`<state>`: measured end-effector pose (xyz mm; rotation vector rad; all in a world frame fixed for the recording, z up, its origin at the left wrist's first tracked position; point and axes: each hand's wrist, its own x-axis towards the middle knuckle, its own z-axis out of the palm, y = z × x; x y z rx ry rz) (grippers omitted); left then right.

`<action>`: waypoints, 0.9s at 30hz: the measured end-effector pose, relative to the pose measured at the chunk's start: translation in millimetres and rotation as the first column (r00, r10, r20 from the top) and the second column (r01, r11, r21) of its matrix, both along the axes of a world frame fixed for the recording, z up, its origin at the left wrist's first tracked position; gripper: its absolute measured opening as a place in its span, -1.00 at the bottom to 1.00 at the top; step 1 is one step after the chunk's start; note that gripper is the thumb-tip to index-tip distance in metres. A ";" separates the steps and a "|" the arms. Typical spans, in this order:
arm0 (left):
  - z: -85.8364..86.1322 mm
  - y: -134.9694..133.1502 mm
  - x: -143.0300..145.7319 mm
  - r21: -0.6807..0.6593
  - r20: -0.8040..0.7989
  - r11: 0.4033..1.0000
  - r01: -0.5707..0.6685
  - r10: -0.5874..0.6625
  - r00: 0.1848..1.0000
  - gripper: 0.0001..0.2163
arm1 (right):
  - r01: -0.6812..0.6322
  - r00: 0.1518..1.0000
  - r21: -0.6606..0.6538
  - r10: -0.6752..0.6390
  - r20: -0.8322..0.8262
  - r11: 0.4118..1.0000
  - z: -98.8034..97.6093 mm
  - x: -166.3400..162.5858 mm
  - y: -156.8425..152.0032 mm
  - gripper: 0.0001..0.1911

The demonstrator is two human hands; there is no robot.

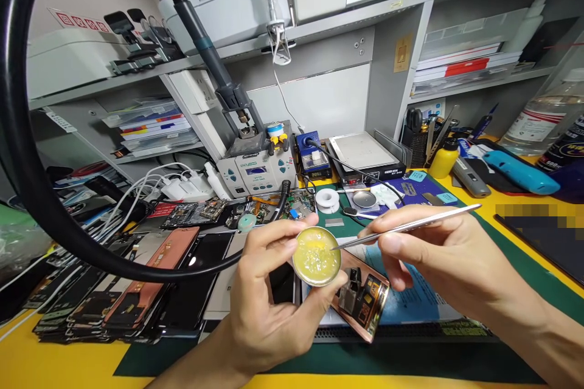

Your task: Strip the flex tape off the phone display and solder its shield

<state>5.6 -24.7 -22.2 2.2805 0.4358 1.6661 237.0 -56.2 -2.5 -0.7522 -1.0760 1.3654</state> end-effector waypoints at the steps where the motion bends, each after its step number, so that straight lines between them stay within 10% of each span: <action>1: -0.2 0.0 -0.3 0.001 -0.004 1.000 0.002 -0.002 1.000 -0.24 | 0.001 1.000 0.001 -0.001 0.002 1.000 0.4 -0.5 -0.5 -0.90; 27: -0.5 0.6 -1.2 0.062 -0.017 0.997 -0.054 0.055 0.998 -0.23 | -0.026 0.997 0.058 0.022 0.070 0.998 -12.7 7.0 1.8 -0.84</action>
